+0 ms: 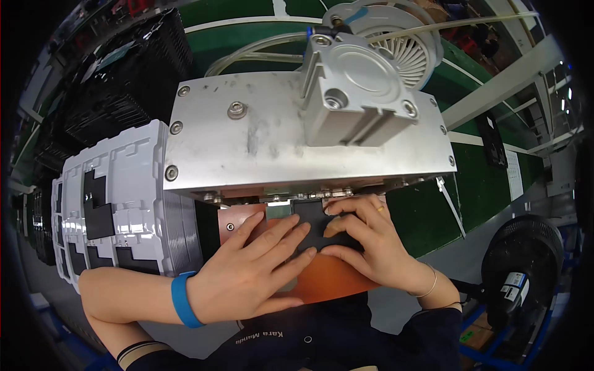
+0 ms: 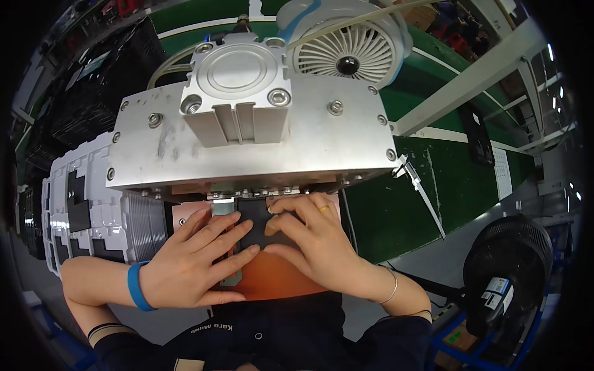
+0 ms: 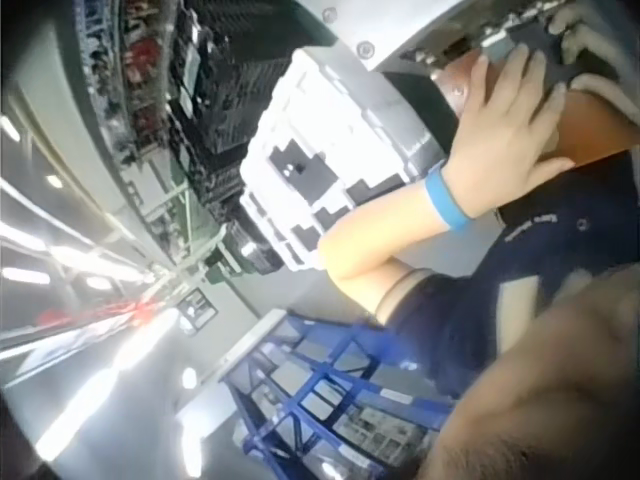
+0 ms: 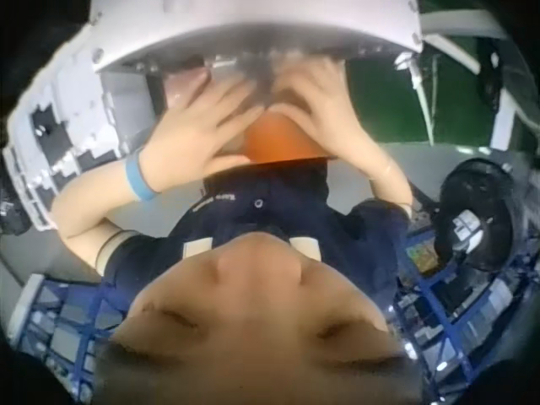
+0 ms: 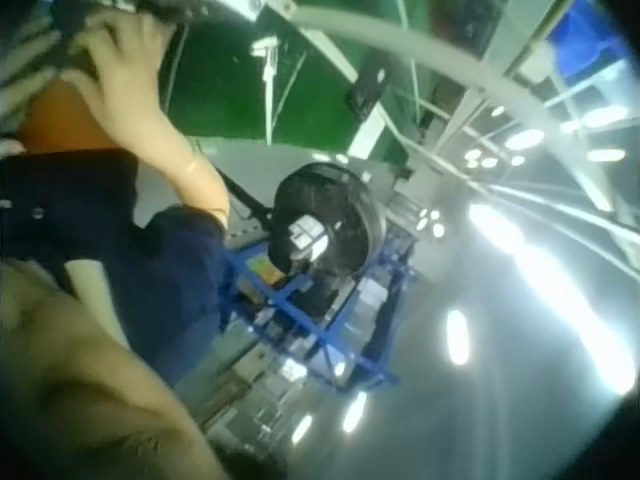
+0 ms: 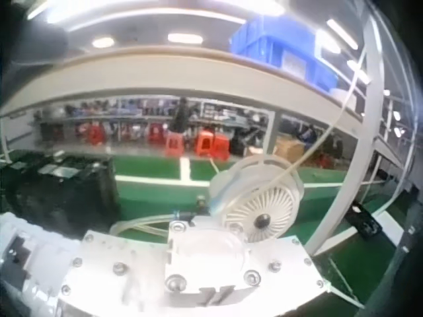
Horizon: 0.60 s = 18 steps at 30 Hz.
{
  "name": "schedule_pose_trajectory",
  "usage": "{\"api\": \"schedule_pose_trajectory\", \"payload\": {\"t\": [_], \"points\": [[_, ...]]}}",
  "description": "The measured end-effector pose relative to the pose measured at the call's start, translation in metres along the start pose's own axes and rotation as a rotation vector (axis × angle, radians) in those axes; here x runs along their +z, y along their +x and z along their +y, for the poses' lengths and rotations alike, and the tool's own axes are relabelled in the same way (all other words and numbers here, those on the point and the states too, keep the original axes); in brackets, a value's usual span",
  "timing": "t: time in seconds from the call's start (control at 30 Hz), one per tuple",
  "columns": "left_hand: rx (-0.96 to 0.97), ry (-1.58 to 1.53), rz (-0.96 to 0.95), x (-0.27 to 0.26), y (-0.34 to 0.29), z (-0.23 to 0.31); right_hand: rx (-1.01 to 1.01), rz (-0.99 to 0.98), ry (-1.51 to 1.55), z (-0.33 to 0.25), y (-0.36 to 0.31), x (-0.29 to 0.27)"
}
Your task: The person repeatedly picks up small black rectangular components from a white tray, places them into a press machine, and operates the press. After pressing, the person removes the component and places it back into the tray. This cycle is repeated multiple times throughout the video.
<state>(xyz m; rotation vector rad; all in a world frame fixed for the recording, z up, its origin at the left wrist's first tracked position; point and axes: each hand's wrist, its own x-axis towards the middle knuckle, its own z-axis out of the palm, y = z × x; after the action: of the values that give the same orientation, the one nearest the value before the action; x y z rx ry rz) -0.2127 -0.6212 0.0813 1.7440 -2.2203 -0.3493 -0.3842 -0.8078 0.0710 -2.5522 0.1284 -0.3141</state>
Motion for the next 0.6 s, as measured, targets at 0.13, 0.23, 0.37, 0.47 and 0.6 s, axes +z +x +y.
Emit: {"api": "schedule_pose_trajectory", "payload": {"t": [0.13, 0.23, 0.37, 0.47, 0.6], "points": [[0.026, -0.044, 0.12, 0.0, 0.001, 0.001, 0.076, 0.001, 0.204, -0.005, 0.002, -0.004], [-0.064, -0.212, 0.225, -0.006, -0.004, 0.004, 0.155, 0.004, 0.284, -0.011, -0.001, -0.012], [-0.313, -0.626, 0.292, -0.017, 0.003, 0.002, 0.461, 0.033, 0.931, -0.006, -0.009, -0.016], [-0.421, -0.845, 0.283, -0.017, -0.001, 0.003, 0.352, 0.022, 0.931, -0.024, -0.001, -0.01], [-0.485, -0.983, 0.239, -0.017, -0.004, -0.001, 0.45, 0.044, 1.06, -0.016, 0.003, -0.008]]}}
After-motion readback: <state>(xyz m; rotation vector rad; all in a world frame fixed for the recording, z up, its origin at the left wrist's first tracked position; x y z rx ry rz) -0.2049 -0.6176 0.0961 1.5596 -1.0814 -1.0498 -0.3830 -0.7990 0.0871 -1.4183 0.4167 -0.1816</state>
